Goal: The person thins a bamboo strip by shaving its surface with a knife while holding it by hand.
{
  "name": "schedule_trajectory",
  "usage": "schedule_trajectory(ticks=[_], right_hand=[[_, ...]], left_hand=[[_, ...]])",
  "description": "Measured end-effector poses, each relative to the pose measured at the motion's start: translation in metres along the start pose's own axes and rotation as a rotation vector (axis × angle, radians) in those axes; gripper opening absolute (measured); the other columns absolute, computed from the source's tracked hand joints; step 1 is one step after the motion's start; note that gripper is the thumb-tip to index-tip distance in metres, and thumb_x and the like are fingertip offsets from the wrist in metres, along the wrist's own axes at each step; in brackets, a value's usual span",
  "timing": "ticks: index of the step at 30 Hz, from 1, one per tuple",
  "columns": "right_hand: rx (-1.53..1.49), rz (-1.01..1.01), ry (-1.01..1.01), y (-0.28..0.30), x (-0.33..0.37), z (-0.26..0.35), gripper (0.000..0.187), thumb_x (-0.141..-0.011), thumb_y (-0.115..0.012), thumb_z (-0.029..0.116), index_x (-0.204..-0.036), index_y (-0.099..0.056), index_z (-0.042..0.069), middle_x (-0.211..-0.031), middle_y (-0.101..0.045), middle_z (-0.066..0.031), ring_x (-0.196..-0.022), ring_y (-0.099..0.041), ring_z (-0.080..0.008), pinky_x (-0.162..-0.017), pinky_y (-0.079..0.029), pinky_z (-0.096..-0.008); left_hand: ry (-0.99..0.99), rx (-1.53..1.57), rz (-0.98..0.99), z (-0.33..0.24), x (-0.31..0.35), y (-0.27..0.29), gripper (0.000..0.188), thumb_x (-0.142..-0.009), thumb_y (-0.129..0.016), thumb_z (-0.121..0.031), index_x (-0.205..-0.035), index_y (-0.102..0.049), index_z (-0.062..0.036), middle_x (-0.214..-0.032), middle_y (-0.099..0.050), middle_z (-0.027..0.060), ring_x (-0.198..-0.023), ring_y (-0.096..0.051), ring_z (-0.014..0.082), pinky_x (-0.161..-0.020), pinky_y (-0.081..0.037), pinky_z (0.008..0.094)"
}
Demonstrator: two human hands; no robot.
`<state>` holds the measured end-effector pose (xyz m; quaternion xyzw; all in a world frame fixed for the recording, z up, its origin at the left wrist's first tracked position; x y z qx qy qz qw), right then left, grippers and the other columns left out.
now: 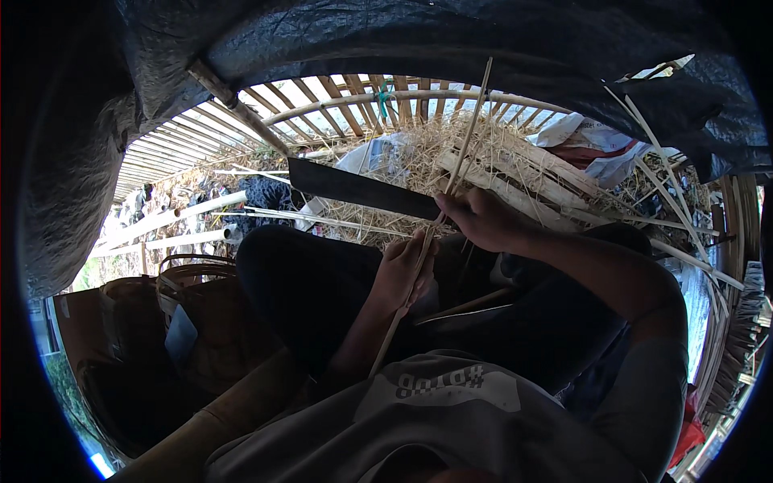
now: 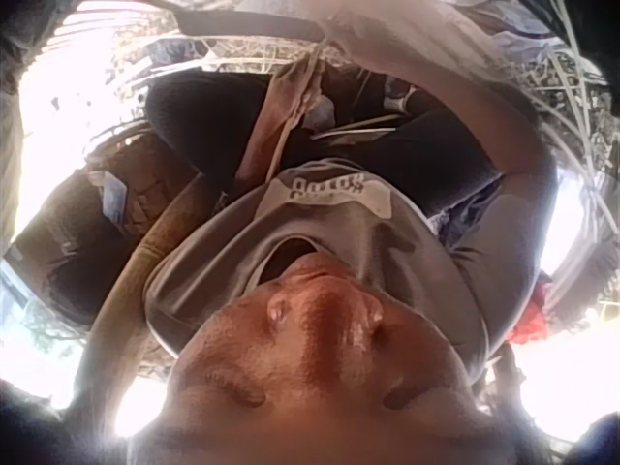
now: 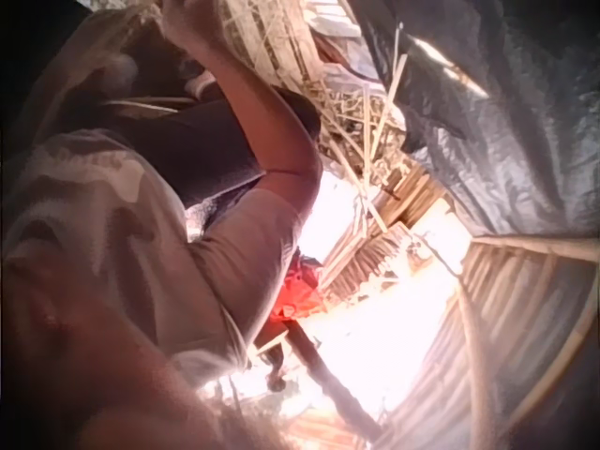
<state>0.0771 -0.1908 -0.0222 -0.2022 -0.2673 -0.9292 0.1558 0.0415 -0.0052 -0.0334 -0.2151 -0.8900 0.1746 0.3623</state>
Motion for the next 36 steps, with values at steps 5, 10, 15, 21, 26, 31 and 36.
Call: schedule_trajectory(ticks=[5,10,15,21,26,31,36], right_hand=[[-0.072,-0.042,-0.055,-0.002,-0.002,0.002,0.055,-0.1,-0.046,0.056,-0.084,-0.055,0.004,-0.054,-0.044,0.001,-0.049,-0.049,-0.0108,-0.044,-0.04,-0.03],[-0.293,0.072,-0.244,0.001,0.004,0.011,0.056,-0.096,-0.053,0.055,-0.106,-0.055,0.0,-0.064,-0.051,-0.0017,-0.056,-0.055,-0.0126,-0.039,-0.04,-0.0287],[-0.427,0.238,-0.339,-0.001,0.003,0.007,0.056,-0.098,-0.048,0.057,-0.13,-0.038,0.012,-0.058,-0.039,0.0001,-0.041,-0.039,-0.0082,-0.036,-0.03,-0.0245],[-0.583,0.41,-0.407,-0.006,0.002,-0.007,0.046,-0.099,-0.046,0.057,-0.12,-0.041,0.017,-0.054,-0.036,0.0016,-0.039,-0.033,-0.0076,-0.036,-0.026,-0.0244],[-0.524,0.425,-0.4,0.002,-0.003,-0.007,0.054,-0.099,-0.044,0.059,-0.116,-0.05,0.009,-0.053,-0.039,0.0012,-0.039,-0.037,-0.0078,-0.036,-0.03,-0.0251],[-0.115,0.173,-0.284,0.012,-0.006,0.003,0.066,-0.092,-0.052,0.066,-0.102,-0.056,0.001,-0.054,-0.045,-0.0001,-0.039,-0.042,-0.0083,-0.036,-0.033,-0.0247],[-0.021,0.229,-0.099,0.036,0.0,0.007,0.058,-0.09,-0.064,0.058,-0.085,-0.063,0.001,-0.053,-0.049,0.0011,-0.042,-0.048,-0.0058,-0.038,-0.036,-0.0214]], left_hand=[[0.018,0.022,0.019,0.002,0.0,0.002,0.041,-0.108,-0.035,-0.036,-0.093,-0.055,-0.0035,-0.046,-0.037,-0.0015,-0.029,-0.03,0.0079,-0.029,-0.024,0.023],[0.014,-0.009,0.012,0.003,-0.001,0.003,0.041,-0.108,-0.035,-0.036,-0.092,-0.055,-0.0037,-0.046,-0.037,-0.0017,-0.029,-0.031,0.0074,-0.029,-0.024,0.0225],[0.013,-0.066,-0.012,0.004,-0.002,0.002,0.042,-0.108,-0.032,-0.034,-0.09,-0.055,-0.004,-0.045,-0.038,-0.0021,-0.029,-0.031,0.0067,-0.028,-0.026,0.0221],[0.021,-0.088,-0.013,0.006,-0.002,0.002,0.041,-0.107,-0.037,-0.036,-0.095,-0.055,-0.0016,-0.047,-0.038,-0.0015,-0.03,-0.032,0.0074,-0.03,-0.025,0.0229],[-0.001,-0.102,-0.016,0.009,-0.007,0.005,0.04,-0.107,-0.036,-0.034,-0.094,-0.055,-0.0014,-0.047,-0.038,-0.0015,-0.03,-0.032,0.0077,-0.029,-0.025,0.0233],[-0.018,-0.121,-0.055,0.004,-0.007,0.008,0.041,-0.108,-0.033,-0.034,-0.092,-0.055,-0.002,-0.045,-0.037,-0.0017,-0.029,-0.03,0.0073,-0.029,-0.025,0.0236],[-0.043,-0.049,-0.086,-0.011,-0.001,0.01,0.042,-0.108,-0.033,-0.034,-0.09,-0.055,-0.0029,-0.045,-0.038,-0.0017,-0.029,-0.029,0.0076,-0.029,-0.025,0.0241]])
Point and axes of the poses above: each hand's wrist, its own x-axis away from the middle knuckle, its own y-axis out of the back of the hand, z = x × y, the point moved 3 cm from there along -x, towards the middle knuckle
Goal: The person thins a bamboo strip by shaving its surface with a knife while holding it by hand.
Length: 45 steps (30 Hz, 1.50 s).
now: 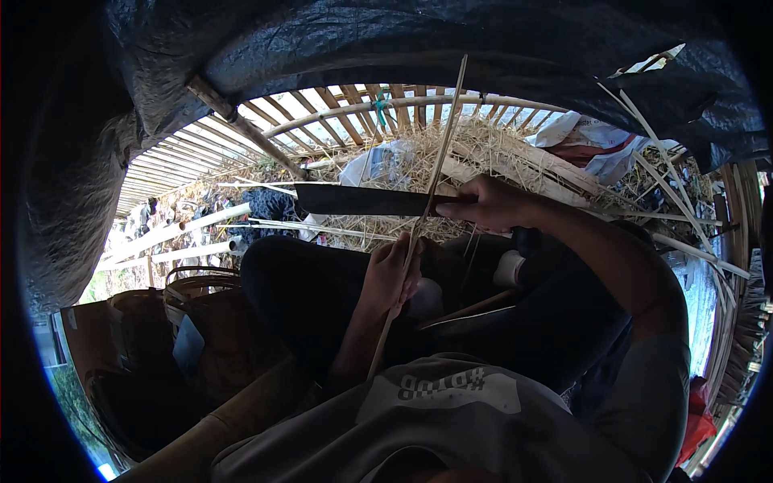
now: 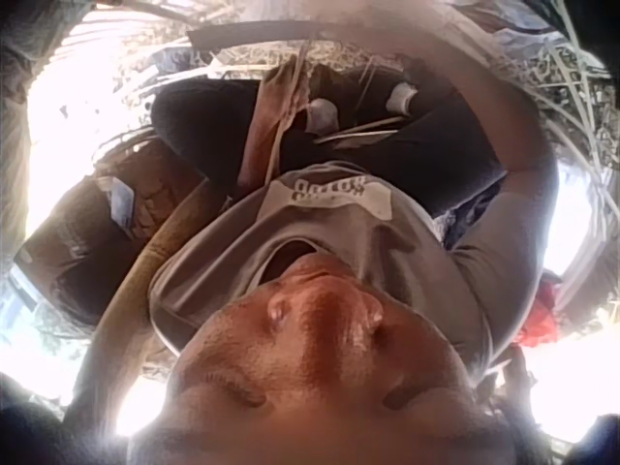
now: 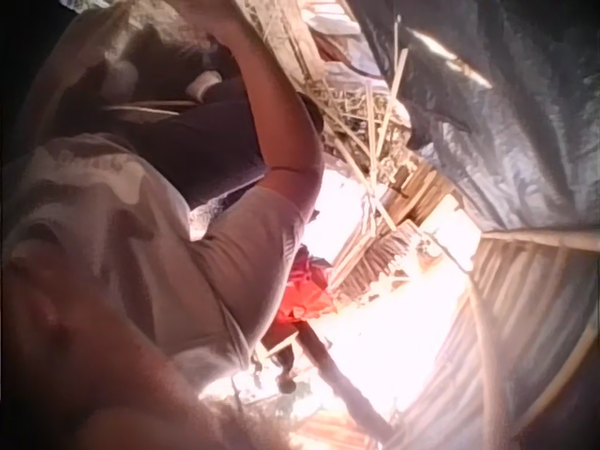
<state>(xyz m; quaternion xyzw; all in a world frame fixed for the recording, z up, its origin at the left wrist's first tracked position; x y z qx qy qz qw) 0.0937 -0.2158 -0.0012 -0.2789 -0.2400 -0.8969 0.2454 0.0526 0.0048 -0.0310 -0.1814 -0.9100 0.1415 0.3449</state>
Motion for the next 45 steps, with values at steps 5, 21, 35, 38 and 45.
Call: schedule_trajectory(ticks=[5,21,35,38,45], right_hand=[[0.032,-0.022,-0.038,0.002,0.001,-0.007,0.05,-0.091,-0.066,0.052,-0.08,-0.064,0.003,-0.055,-0.053,0.0007,-0.041,-0.049,-0.0055,-0.039,-0.037,-0.0224],[0.193,-0.409,0.051,-0.026,0.018,0.013,0.07,-0.092,-0.049,0.066,-0.068,-0.065,0.002,-0.048,-0.056,-0.0068,-0.048,-0.062,-0.0217,-0.052,-0.048,-0.0391],[-0.254,-0.03,-0.27,-0.049,-0.021,-0.035,0.074,-0.088,-0.04,0.08,-0.068,-0.055,0.01,-0.046,-0.032,0.0055,-0.038,-0.037,-0.0076,-0.036,-0.027,-0.025],[-0.578,0.523,-0.422,-0.045,-0.023,-0.048,0.073,-0.089,-0.039,0.079,-0.06,-0.042,0.012,-0.046,-0.033,0.0031,-0.038,-0.036,-0.0076,-0.035,-0.03,-0.0259],[-0.422,0.291,-0.148,-0.026,-0.018,-0.031,0.063,-0.098,-0.041,0.064,-0.064,-0.045,0.011,-0.047,-0.029,0.0037,-0.035,-0.026,-0.0059,-0.033,-0.022,-0.0237]], left_hand=[[0.003,0.005,0.028,0.006,-0.001,-0.002,0.041,-0.108,-0.035,-0.034,-0.09,-0.056,-0.0031,-0.045,-0.038,-0.0016,-0.029,-0.029,0.0075,-0.029,-0.024,0.0237],[0.01,-0.07,0.046,0.011,0.0,-0.01,0.043,-0.109,-0.032,-0.034,-0.09,-0.055,-0.002,-0.045,-0.038,-0.002,-0.028,-0.03,0.0065,-0.029,-0.025,0.022],[0.05,-0.06,0.055,0.024,-0.005,-0.003,0.043,-0.108,-0.032,-0.036,-0.092,-0.055,-0.0026,-0.045,-0.038,-0.0027,-0.029,-0.032,0.0055,-0.028,-0.027,0.0213],[0.039,-0.107,0.052,0.026,-0.008,-0.001,0.042,-0.108,-0.032,-0.035,-0.092,-0.054,-0.003,-0.045,-0.038,-0.0023,-0.029,-0.031,0.0062,-0.028,-0.027,0.0221],[0.026,0.092,0.075,0.012,-0.006,-0.006,0.039,-0.108,-0.034,-0.032,-0.092,-0.054,-0.0025,-0.044,-0.034,-0.0019,-0.028,-0.029,0.0085,-0.028,-0.023,0.0239]])
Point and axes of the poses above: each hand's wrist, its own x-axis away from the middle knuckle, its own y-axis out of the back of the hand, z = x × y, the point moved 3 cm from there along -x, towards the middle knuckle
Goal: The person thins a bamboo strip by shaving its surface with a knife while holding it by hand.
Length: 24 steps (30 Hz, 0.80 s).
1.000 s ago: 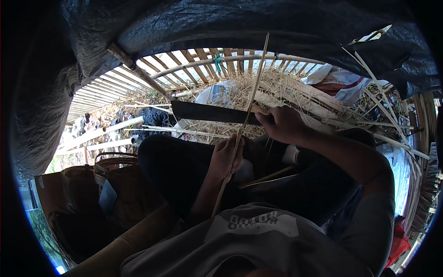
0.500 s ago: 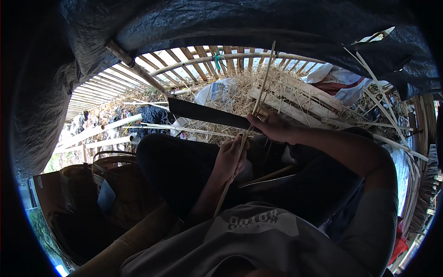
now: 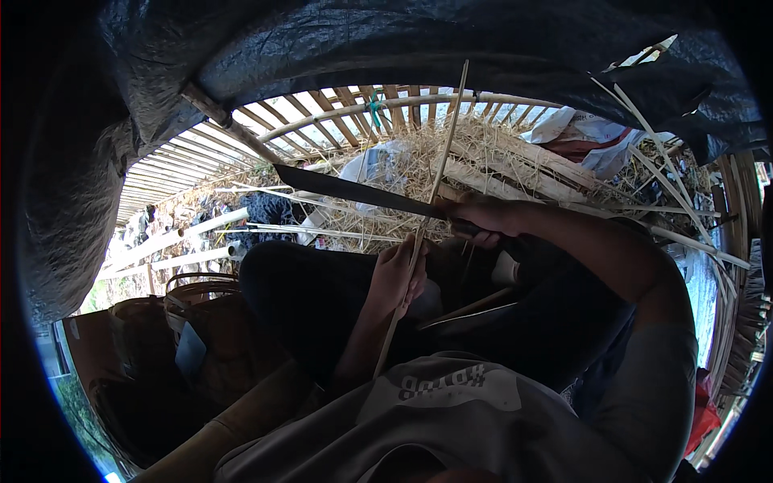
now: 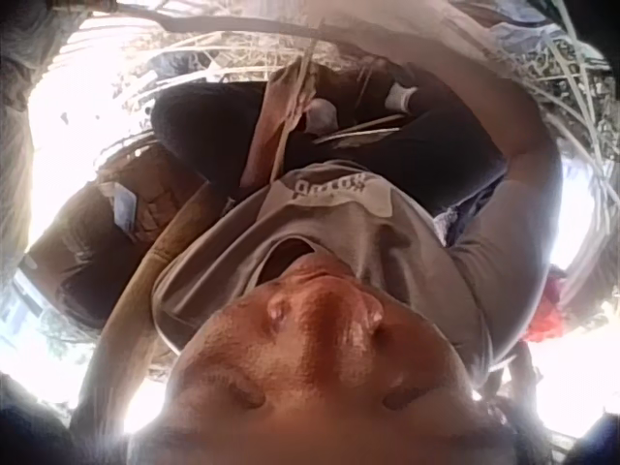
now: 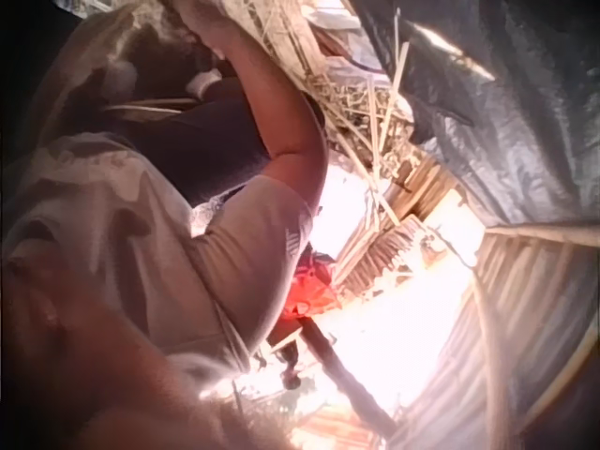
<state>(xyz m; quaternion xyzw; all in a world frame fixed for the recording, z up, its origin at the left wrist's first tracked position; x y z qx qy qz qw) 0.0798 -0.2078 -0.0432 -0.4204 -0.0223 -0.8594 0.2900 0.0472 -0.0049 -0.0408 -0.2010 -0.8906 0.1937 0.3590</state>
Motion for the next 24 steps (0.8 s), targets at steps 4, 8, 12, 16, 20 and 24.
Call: schedule_trajectory(ticks=[4,8,12,16,20,24], right_hand=[[-0.129,-0.121,0.101,0.026,0.018,0.019,0.063,-0.1,-0.041,0.06,-0.065,-0.045,0.008,-0.046,-0.033,0.0031,-0.035,-0.027,-0.0057,-0.033,-0.022,-0.0229],[-0.142,-0.317,0.165,0.057,0.046,0.034,0.074,-0.092,-0.033,0.077,-0.065,-0.046,0.009,-0.048,-0.034,0.0044,-0.035,-0.03,-0.0056,-0.033,-0.023,-0.0226],[-0.258,-0.625,0.249,0.08,0.087,0.035,0.078,-0.087,-0.035,0.083,-0.066,-0.047,0.009,-0.049,-0.033,0.0049,-0.038,-0.035,-0.0058,-0.035,-0.027,-0.021],[0.127,-1.027,0.236,0.1,0.098,0.026,0.065,-0.089,-0.055,0.066,-0.072,-0.057,0.004,-0.055,-0.046,0.0002,-0.045,-0.046,-0.0075,-0.041,-0.035,-0.0244],[0.617,-0.996,0.386,0.089,0.107,0.026,0.05,-0.084,-0.068,0.047,-0.089,-0.067,-0.003,-0.076,-0.065,-0.0126,-0.073,-0.064,-0.0227,-0.068,-0.048,-0.0364],[0.731,-0.841,0.687,0.048,0.099,0.036,0.041,-0.078,-0.079,0.032,-0.098,-0.066,-0.001,-0.08,-0.066,-0.0109,-0.074,-0.063,-0.0204,-0.068,-0.049,-0.0354]], left_hand=[[-0.03,-0.065,-0.027,-0.008,0.005,-0.001,0.039,-0.108,-0.035,-0.034,-0.093,-0.054,-0.0032,-0.044,-0.034,-0.0028,-0.028,-0.03,0.0077,-0.028,-0.023,0.0231],[-0.038,-0.06,-0.05,-0.01,0.007,0.006,0.038,-0.107,-0.037,-0.034,-0.093,-0.055,-0.0037,-0.045,-0.035,-0.0031,-0.029,-0.03,0.0072,-0.028,-0.024,0.0226],[-0.04,-0.084,-0.042,-0.009,0.006,0.005,0.038,-0.107,-0.037,-0.035,-0.093,-0.055,-0.0041,-0.045,-0.036,-0.0031,-0.029,-0.03,0.0074,-0.028,-0.024,0.0227],[-0.049,-0.087,-0.023,-0.009,0.007,0.003,0.038,-0.107,-0.035,-0.034,-0.092,-0.056,-0.0058,-0.044,-0.036,-0.0018,-0.029,-0.029,0.0086,-0.029,-0.024,0.0241],[0.033,0.011,0.064,-0.012,0.01,-0.009,0.034,-0.106,-0.038,-0.034,-0.098,-0.056,-0.006,-0.049,-0.039,-0.0024,-0.031,-0.034,0.0083,-0.028,-0.026,0.022],[0.095,0.143,0.146,-0.01,0.0,-0.008,0.031,-0.105,-0.041,-0.034,-0.096,-0.053,-0.0081,-0.057,-0.043,-0.0017,-0.036,-0.038,0.0071,-0.029,-0.029,0.0211]])
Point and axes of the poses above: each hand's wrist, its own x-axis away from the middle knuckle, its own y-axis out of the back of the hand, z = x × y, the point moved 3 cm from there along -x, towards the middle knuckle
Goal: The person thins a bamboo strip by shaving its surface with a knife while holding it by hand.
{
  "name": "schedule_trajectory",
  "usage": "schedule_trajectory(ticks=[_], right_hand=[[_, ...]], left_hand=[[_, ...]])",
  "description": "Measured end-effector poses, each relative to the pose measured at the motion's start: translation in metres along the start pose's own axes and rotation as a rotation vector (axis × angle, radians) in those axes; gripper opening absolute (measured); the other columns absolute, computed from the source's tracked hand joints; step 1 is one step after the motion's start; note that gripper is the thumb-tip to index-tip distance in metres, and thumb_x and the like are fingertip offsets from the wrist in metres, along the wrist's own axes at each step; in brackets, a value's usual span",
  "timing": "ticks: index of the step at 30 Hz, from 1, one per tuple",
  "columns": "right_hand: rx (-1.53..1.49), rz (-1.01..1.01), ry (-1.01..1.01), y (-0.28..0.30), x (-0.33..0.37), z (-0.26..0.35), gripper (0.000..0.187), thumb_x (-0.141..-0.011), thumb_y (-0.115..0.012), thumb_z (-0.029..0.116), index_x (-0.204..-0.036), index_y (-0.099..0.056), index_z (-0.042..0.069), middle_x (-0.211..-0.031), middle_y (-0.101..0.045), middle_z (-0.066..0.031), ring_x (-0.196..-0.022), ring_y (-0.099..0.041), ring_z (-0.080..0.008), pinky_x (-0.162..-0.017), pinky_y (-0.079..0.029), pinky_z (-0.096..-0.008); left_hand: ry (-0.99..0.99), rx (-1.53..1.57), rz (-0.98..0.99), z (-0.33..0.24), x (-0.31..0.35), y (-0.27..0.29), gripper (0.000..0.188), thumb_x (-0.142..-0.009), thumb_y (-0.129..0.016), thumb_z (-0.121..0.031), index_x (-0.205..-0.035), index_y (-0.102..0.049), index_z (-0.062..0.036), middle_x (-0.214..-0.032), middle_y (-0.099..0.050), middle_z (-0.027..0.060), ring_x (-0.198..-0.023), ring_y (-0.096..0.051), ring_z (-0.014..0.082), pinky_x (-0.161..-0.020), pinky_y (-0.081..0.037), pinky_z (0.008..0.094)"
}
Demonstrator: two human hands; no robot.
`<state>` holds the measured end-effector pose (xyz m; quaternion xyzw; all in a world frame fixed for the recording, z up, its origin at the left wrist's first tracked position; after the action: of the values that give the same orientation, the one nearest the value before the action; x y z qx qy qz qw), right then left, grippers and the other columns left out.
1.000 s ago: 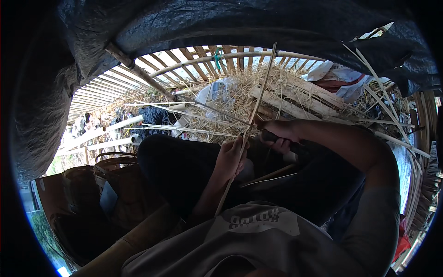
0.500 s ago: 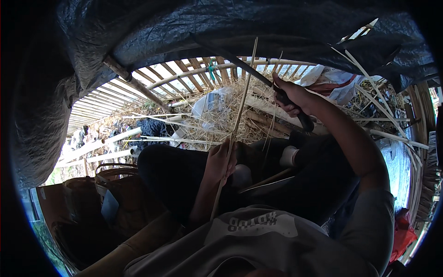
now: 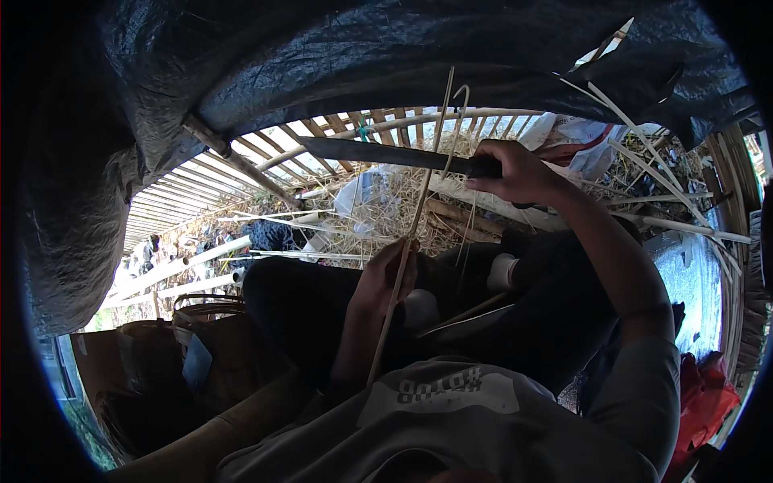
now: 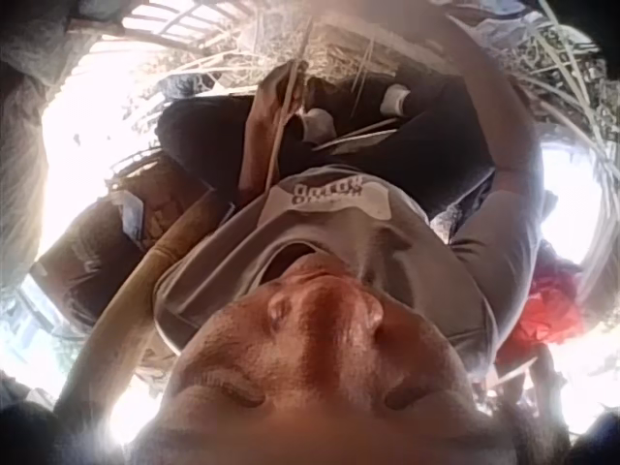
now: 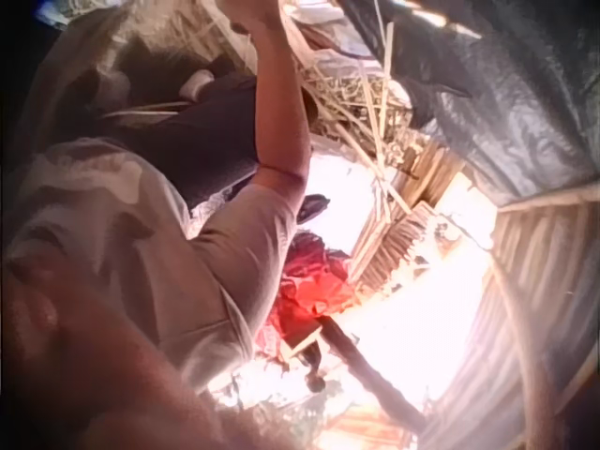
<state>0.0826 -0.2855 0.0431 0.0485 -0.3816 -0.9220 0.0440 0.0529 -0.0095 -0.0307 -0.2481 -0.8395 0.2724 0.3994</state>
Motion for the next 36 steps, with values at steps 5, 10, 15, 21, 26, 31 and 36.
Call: schedule_trajectory(ticks=[5,10,15,21,26,31,36], right_hand=[[0.212,0.213,-0.01,-0.012,-0.001,0.016,0.041,-0.078,-0.079,0.028,-0.103,-0.063,-0.001,-0.08,-0.067,-0.0108,-0.077,-0.067,-0.0209,-0.07,-0.052,-0.0351],[-0.02,0.648,-0.481,-0.017,-0.001,0.02,0.036,-0.078,-0.074,0.02,-0.103,-0.063,-0.003,-0.082,-0.07,-0.0138,-0.08,-0.07,-0.0239,-0.072,-0.054,-0.038],[0.231,0.155,-0.071,-0.047,-0.014,-0.001,0.028,-0.075,-0.072,0.017,-0.096,-0.065,-0.001,-0.078,-0.07,-0.0143,-0.076,-0.071,-0.0291,-0.072,-0.055,-0.04],[0.195,-0.018,0.152,-0.039,-0.014,0.008,0.031,-0.072,-0.081,0.022,-0.088,-0.063,0.003,-0.072,-0.066,-0.013,-0.07,-0.069,-0.0287,-0.065,-0.053,-0.0375],[-0.05,0.449,-0.308,-0.038,-0.014,0.014,0.054,-0.078,-0.081,0.039,-0.101,-0.057,-0.002,-0.078,-0.065,-0.0104,-0.071,-0.064,-0.019,-0.063,-0.051,-0.036],[0.169,0.393,-0.18,-0.03,-0.017,0.018,0.055,-0.083,-0.073,0.055,-0.076,-0.061,0.002,-0.06,-0.058,-0.0044,-0.056,-0.059,-0.0167,-0.058,-0.049,-0.0341],[0.557,0.367,0.201,-0.036,-0.047,0.022,0.057,-0.083,-0.067,0.061,-0.068,-0.063,0.006,-0.054,-0.058,-0.0102,-0.056,-0.065,-0.028,-0.06,-0.052,-0.039]], left_hand=[[0.02,0.239,0.238,0.009,-0.014,-0.01,0.027,-0.103,-0.047,-0.031,-0.086,-0.046,-0.0109,-0.066,-0.042,-0.004,-0.04,-0.035,0.0028,-0.029,-0.028,0.0172],[0.023,0.159,0.173,0.023,-0.012,-0.002,0.026,-0.103,-0.049,-0.031,-0.087,-0.047,-0.0109,-0.064,-0.039,-0.0053,-0.039,-0.033,0.0023,-0.028,-0.027,0.0166],[-0.048,0.095,0.158,0.006,-0.004,0.002,0.032,-0.104,-0.044,-0.036,-0.088,-0.047,-0.0092,-0.064,-0.038,-0.0046,-0.04,-0.033,0.0037,-0.031,-0.027,0.0182],[-0.169,0.019,0.165,-0.001,0.009,0.002,0.024,-0.101,-0.046,-0.026,-0.087,-0.048,-0.0062,-0.064,-0.043,-0.0003,-0.039,-0.039,0.0063,-0.03,-0.029,0.02],[-0.222,-0.229,0.1,-0.003,0.018,0.005,0.025,-0.101,-0.045,-0.024,-0.085,-0.048,-0.0045,-0.061,-0.05,0.0063,-0.039,-0.046,0.0112,-0.032,-0.033,0.0246],[-0.144,-0.212,0.003,-0.001,0.013,-0.004,0.037,-0.105,-0.039,-0.035,-0.091,-0.052,-0.0032,-0.054,-0.047,0.0041,-0.033,-0.041,0.0096,-0.028,-0.031,0.0229],[-0.048,0.029,0.028,0.009,0.005,0.003,0.043,-0.107,-0.035,-0.041,-0.096,-0.054,-0.0035,-0.049,-0.041,-0.0014,-0.03,-0.036,0.0071,-0.026,-0.028,0.0214]])
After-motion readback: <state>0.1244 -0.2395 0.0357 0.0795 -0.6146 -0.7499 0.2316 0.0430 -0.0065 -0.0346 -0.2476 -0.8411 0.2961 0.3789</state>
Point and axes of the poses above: each hand's wrist, its own x-axis away from the middle knuckle, its own y-axis out of the back of the hand, z = x × y, the point moved 3 cm from there along -x, towards the middle knuckle
